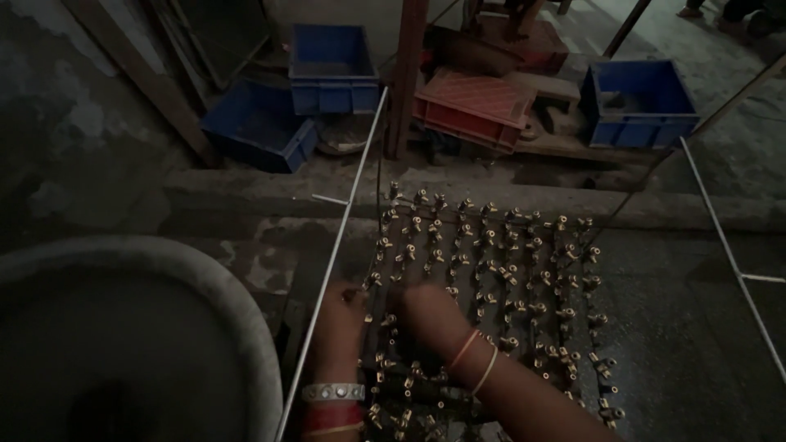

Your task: The person washes small brass parts in a basin of water and arranges them on a wire drying rack.

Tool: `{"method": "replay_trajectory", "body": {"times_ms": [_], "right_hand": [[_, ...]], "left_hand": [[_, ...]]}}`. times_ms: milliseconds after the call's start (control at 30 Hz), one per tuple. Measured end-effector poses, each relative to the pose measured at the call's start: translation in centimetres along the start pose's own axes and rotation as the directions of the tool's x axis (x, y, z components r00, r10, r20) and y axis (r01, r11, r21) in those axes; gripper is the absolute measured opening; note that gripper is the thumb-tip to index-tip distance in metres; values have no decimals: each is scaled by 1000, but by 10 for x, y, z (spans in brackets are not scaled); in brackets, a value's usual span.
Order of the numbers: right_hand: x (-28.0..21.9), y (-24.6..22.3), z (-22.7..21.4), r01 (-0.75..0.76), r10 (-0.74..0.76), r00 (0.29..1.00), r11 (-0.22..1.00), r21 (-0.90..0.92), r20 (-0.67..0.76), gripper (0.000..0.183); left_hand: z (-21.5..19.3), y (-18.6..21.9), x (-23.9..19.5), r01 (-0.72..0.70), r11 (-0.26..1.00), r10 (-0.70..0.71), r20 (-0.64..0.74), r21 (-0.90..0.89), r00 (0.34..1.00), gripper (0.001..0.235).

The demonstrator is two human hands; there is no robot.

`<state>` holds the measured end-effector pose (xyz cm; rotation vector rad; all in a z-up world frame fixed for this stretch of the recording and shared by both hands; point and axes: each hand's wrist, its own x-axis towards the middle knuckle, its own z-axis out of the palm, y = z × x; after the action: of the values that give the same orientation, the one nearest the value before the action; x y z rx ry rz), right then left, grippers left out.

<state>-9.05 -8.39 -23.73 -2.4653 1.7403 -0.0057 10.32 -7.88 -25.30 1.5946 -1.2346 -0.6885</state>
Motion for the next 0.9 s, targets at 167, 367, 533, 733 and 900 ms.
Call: {"method": "replay_trajectory", "body": {"times_ms": [167,367,533,733,900], "right_hand": [[1,-6,-16,50,-52,999,993,110,12,15],[-45,1,-76,-140,213,975,341,930,69,24],[-103,42,-102,-197,116,938,-599,776,328,30],[-126,71,-83,-178,187,913,-617,767,363,30],[-119,44,-92,-235,430,761,-514,825,485,24]], "left_hand": [[-10,44,9,21,935,-73,133,355,988,23],[42,-24,51,-142,718,-85,289,681,954,25],[0,28,12,148,970,-195,255,193,947,31],[-14,54,-34,607,59,-240,579,-792,779,24],[-6,65,-59,745,-454,-228,873,-488,432,23]]}}
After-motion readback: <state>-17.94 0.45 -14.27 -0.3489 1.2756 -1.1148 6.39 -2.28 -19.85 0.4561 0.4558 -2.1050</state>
